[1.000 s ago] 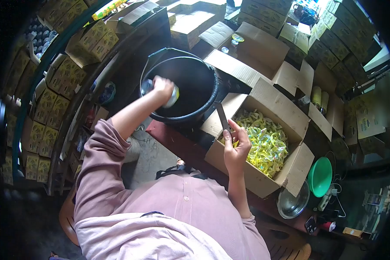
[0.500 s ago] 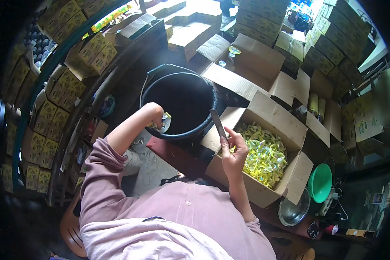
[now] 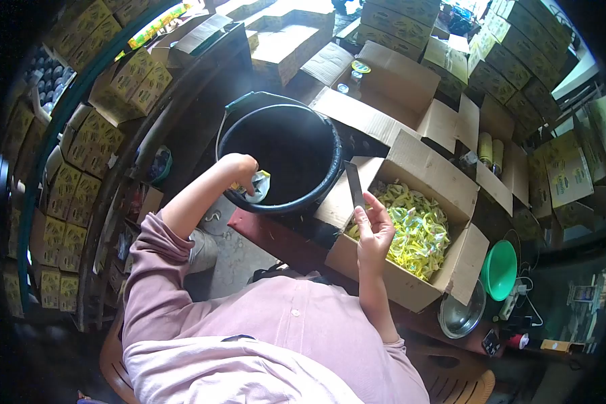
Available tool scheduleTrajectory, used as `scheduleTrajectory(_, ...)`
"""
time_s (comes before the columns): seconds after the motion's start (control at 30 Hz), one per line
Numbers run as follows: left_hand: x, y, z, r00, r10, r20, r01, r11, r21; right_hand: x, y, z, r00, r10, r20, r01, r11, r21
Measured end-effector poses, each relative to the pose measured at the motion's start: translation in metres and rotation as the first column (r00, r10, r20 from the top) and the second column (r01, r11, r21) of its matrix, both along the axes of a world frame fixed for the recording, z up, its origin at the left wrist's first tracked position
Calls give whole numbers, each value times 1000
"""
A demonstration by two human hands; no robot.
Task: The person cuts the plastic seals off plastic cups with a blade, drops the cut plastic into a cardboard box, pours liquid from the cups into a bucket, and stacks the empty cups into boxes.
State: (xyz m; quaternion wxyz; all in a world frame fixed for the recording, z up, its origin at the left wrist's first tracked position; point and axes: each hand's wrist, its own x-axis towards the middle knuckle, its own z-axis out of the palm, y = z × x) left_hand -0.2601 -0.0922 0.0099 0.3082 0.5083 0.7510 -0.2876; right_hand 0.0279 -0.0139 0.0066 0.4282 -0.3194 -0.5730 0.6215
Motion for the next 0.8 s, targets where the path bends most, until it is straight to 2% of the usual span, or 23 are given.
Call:
scheduleTrajectory(0.03, -2, 0, -3, 998, 13, -58, -1, 979, 202, -1, -1, 0, 1000, 2, -28, -2, 1000, -10)
scheduleTrajectory(0.1, -4, -2, -14, 985, 75, -153, 27, 818, 575, -4, -4, 1, 994, -4, -110, -4, 997, -72)
scheduleTrajectory(0.13, 4, 0, 4, 984, -4, -176, 68, 930, 361, -7, -7, 2, 986, -15, -166, -6, 992, -126)
scheduleTrajectory(0.17, -8, 10, -15, 999, 8, 32, -4, 991, -132, -10, -8, 3, 974, -32, -224, -9, 984, -179)
scheduleTrajectory(0.23, -1, 2, 4, 997, 7, 82, -2, 998, -60, -9, -6, -6, 942, -43, -332, -58, 956, -288)
scheduleTrajectory(0.3, -9, -8, 2, 999, 18, 30, -28, 937, 348, -12, -7, -10, 885, -87, -457, -128, 899, -418)
scheduleTrajectory(0.33, -14, -11, -6, 999, 5, -33, 14, 836, 549, -14, -8, -10, 866, -132, -482, -135, 866, -481)
scheduleTrajectory(0.37, -20, -11, -9, 996, -38, -83, 75, 862, 501, -16, -9, -12, 841, -140, -522, -174, 844, -507)
scheduleTrajectory(0.4, -21, -10, -4, 997, -71, -37, 78, 969, 234, -20, -9, -14, 829, -169, -533, -190, 811, -553)
scheduleTrajectory(0.43, -20, -7, 1, 996, -90, 14, 91, 995, -50, -24, -10, -15, 817, -197, -542, -208, 776, -595)
scheduleTrajectory(0.47, -18, -4, 7, 1000, -6, -26, 6, 999, -34, -27, -13, -16, 815, -203, -542, -212, 766, -607)
scheduleTrajectory(0.5, -19, -5, 10, 985, -141, -101, 152, 981, 118, -30, -15, -17, 812, -209, -545, -218, 756, -617)
scheduleTrajectory(0.53, -23, -7, 0, 973, -147, -177, 205, 904, 376, -34, -16, -18, 808, -216, -548, -224, 748, -625)
scheduleTrajectory(0.57, -27, -9, -12, 960, -132, -246, 258, 757, 601, -38, -17, -18, 807, -224, -546, -225, 739, -635)
scheduleTrajectory(0.6, -27, -7, -9, 961, -164, -224, 269, 749, 606, -40, -19, -19, 806, -232, -544, -226, 729, -646)
scheduleTrajectory(0.63, -24, -8, -3, 952, -201, -231, 285, 859, 425, -44, -20, -20, 805, -239, -543, -228, 720, -655)
scheduleTrajectory(0.67, -26, -4, -1, 972, -211, -101, 226, 958, 176, -46, -19, -22, 815, -231, -531, -233, 709, -666)
scheduleTrajectory(0.7, -27, 1, 4, 983, -183, 25, 184, 978, -94, -49, -19, -21, 828, -245, -505, -199, 713, -673)
scheduleTrajectory(0.73, -27, 4, 10, 969, -246, 2, 245, 964, -98, -53, -20, -19, 840, -260, -477, -164, 715, -679)
scheduleTrajectory(0.8, -30, 2, 22, 984, -174, 51, 153, 947, 282, -58, -19, -17, 864, -251, -437, -124, 736, -666)
